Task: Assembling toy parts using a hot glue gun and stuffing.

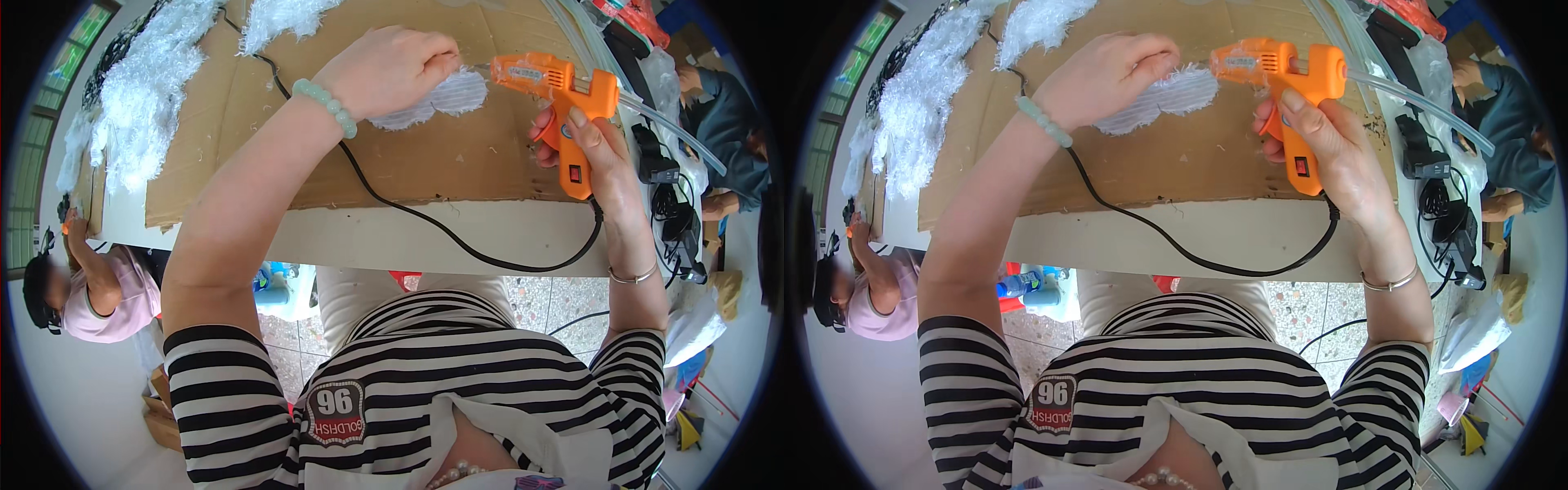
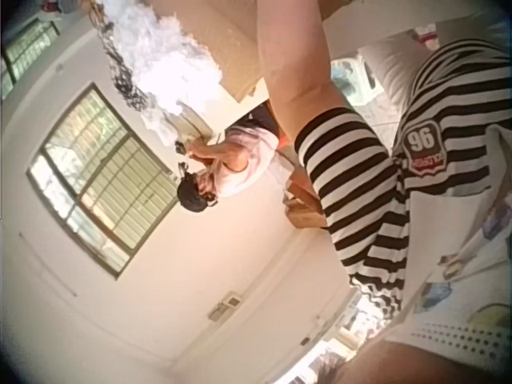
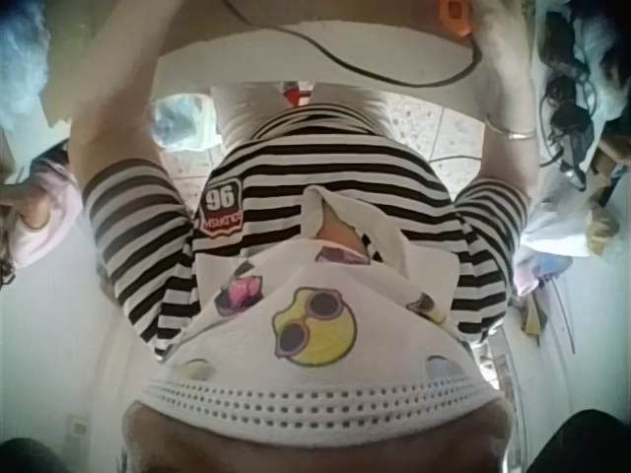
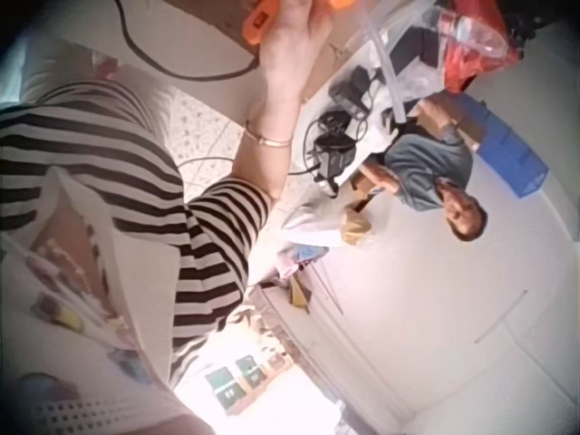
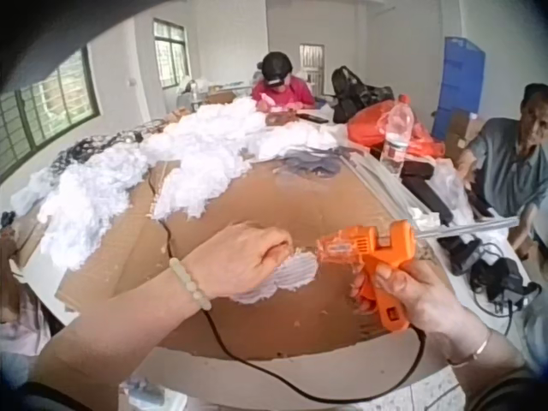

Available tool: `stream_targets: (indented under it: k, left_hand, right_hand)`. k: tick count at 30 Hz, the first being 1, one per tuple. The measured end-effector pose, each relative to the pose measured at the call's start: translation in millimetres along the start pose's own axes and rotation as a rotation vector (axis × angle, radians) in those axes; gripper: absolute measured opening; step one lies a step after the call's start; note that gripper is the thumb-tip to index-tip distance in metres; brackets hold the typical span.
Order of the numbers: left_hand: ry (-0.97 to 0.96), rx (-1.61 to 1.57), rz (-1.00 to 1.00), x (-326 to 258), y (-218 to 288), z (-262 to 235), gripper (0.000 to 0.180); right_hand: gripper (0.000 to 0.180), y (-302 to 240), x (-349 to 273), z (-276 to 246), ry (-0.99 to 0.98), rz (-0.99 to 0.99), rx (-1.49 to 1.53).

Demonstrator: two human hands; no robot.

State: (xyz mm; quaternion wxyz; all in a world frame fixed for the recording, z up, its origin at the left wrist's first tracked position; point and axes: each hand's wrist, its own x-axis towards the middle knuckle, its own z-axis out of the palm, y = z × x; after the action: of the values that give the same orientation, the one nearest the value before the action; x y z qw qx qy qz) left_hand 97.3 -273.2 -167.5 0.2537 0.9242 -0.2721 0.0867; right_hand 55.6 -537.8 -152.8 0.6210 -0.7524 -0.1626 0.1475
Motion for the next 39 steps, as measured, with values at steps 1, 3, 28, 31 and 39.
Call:
stream_targets:
  k: [1, 3, 28, 31, 39]
  left_hand:
    - [0.045, 0.110, 0.088, -0.1, 0.3, 1.3, 0.027]
    - [0.059, 0.118, 0.103, -0.7, -1.3, 5.3, 0.027]
    - [0.158, -0.018, -0.317, -22.4, -29.2, -31.5, 0.023]
    - [0.136, -0.152, -0.293, -23.2, -41.0, -23.7, 0.025]
    - [0.027, -0.012, -0.098, -8.8, -26.4, -10.2, 0.038]
  right_hand:
    - [0.046, 0.3, -0.2, -0.2, 0.003, 0.002, 0.000]
    - [0.046, 2.0, 0.1, -0.1, 0.085, -0.025, 0.063]
    - [0.049, 5.6, -2.9, 3.4, 0.005, -0.045, 0.081]
    - [0.050, -0.2, -4.3, 10.2, -0.028, -0.060, 0.058]
    - [0.049, 6.8, -0.3, 17.0, -0.063, -0.018, 0.068]
